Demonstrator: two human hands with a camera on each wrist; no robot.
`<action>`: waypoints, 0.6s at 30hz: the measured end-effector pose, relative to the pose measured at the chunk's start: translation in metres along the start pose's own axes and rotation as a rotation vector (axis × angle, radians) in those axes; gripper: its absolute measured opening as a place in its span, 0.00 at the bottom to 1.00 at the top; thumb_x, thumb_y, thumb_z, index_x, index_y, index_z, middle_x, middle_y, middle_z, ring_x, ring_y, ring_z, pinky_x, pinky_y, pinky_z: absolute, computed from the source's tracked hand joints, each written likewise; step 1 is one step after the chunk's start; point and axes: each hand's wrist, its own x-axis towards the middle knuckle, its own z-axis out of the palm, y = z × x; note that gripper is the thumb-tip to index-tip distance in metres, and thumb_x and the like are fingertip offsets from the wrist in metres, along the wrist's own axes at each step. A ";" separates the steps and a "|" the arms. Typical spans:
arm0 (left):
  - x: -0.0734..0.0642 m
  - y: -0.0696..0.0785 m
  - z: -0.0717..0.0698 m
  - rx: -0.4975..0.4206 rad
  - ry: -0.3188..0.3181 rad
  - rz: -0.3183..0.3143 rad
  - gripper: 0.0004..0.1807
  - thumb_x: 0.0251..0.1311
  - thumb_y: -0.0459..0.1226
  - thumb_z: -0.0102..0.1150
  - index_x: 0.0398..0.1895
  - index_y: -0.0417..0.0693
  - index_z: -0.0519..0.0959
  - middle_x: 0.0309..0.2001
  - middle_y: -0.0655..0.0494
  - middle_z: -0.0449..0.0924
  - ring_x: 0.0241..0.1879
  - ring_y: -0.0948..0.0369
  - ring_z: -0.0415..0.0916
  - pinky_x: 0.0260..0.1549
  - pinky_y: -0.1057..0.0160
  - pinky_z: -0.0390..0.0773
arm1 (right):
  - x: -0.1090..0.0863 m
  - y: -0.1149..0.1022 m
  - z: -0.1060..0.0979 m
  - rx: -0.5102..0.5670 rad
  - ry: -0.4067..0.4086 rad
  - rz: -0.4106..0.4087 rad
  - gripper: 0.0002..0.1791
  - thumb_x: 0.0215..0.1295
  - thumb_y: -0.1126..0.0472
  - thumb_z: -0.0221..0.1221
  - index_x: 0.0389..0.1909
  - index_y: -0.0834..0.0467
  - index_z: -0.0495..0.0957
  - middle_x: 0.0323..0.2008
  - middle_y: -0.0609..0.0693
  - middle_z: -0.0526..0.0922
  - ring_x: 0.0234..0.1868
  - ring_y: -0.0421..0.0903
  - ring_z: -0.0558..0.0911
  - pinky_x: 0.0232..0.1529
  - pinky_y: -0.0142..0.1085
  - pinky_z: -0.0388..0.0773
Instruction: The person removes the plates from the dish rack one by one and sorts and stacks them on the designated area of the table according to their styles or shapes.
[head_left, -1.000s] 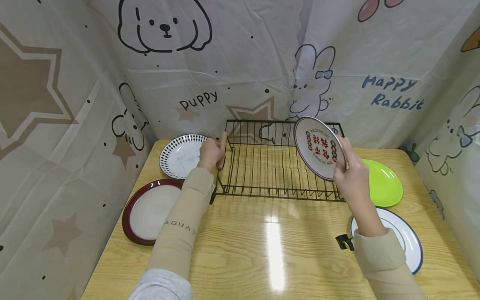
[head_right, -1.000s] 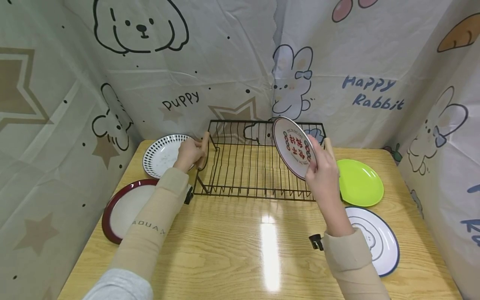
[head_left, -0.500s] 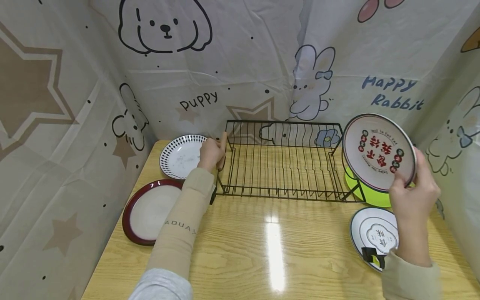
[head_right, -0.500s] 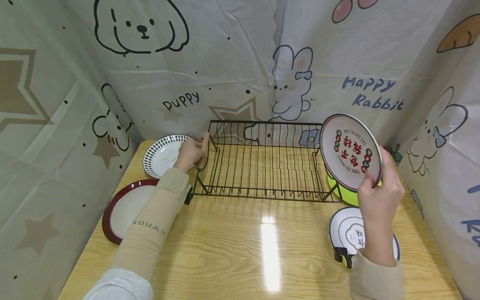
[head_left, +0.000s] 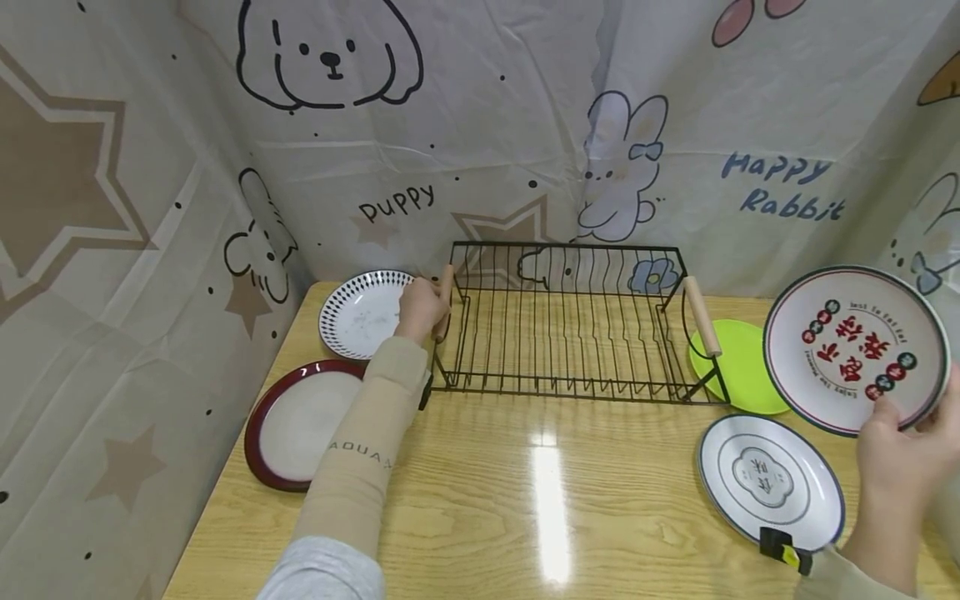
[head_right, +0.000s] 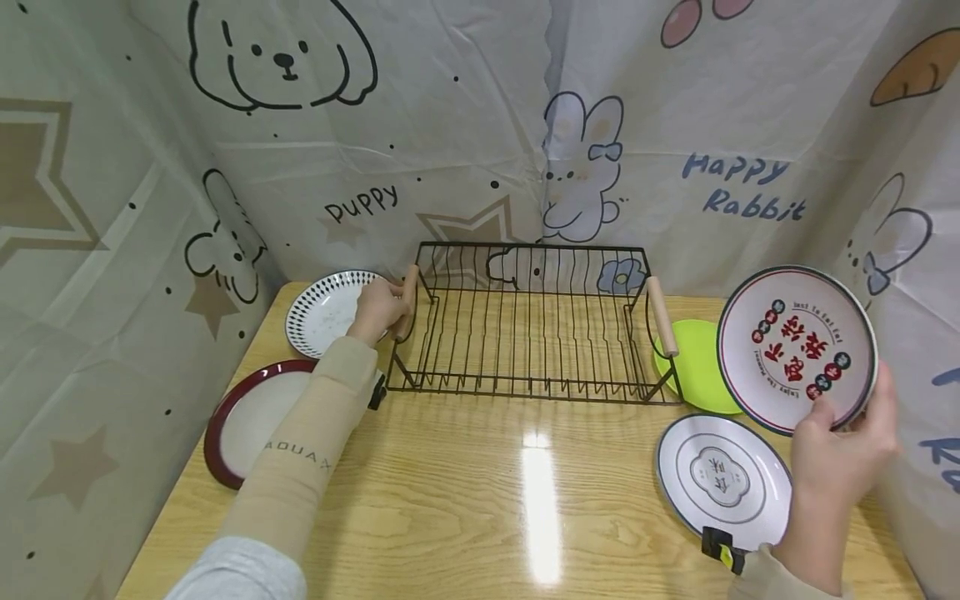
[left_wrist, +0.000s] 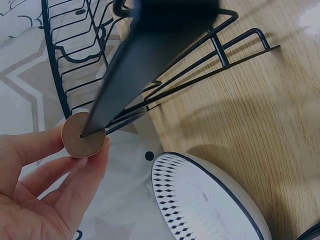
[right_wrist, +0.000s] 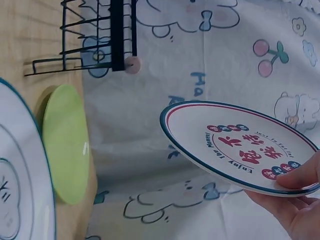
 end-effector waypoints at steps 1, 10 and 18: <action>0.000 0.000 0.000 0.002 0.001 -0.003 0.20 0.66 0.44 0.47 0.31 0.36 0.83 0.29 0.43 0.81 0.30 0.49 0.78 0.40 0.51 0.77 | -0.001 0.003 -0.002 0.007 -0.002 0.062 0.35 0.58 0.74 0.44 0.64 0.42 0.62 0.58 0.50 0.71 0.53 0.35 0.73 0.50 0.23 0.71; -0.001 -0.001 0.002 0.002 0.002 0.017 0.23 0.66 0.46 0.46 0.30 0.36 0.83 0.29 0.44 0.81 0.29 0.50 0.77 0.36 0.53 0.77 | -0.009 0.036 -0.018 0.097 0.003 0.389 0.35 0.61 0.74 0.43 0.65 0.41 0.59 0.64 0.46 0.65 0.59 0.33 0.67 0.58 0.25 0.63; -0.003 0.001 0.002 0.009 0.013 0.028 0.25 0.67 0.48 0.44 0.29 0.36 0.83 0.29 0.44 0.81 0.28 0.50 0.78 0.32 0.54 0.77 | -0.015 0.064 -0.030 0.189 -0.019 0.487 0.42 0.54 0.82 0.44 0.64 0.40 0.62 0.65 0.44 0.63 0.60 0.34 0.67 0.48 0.19 0.69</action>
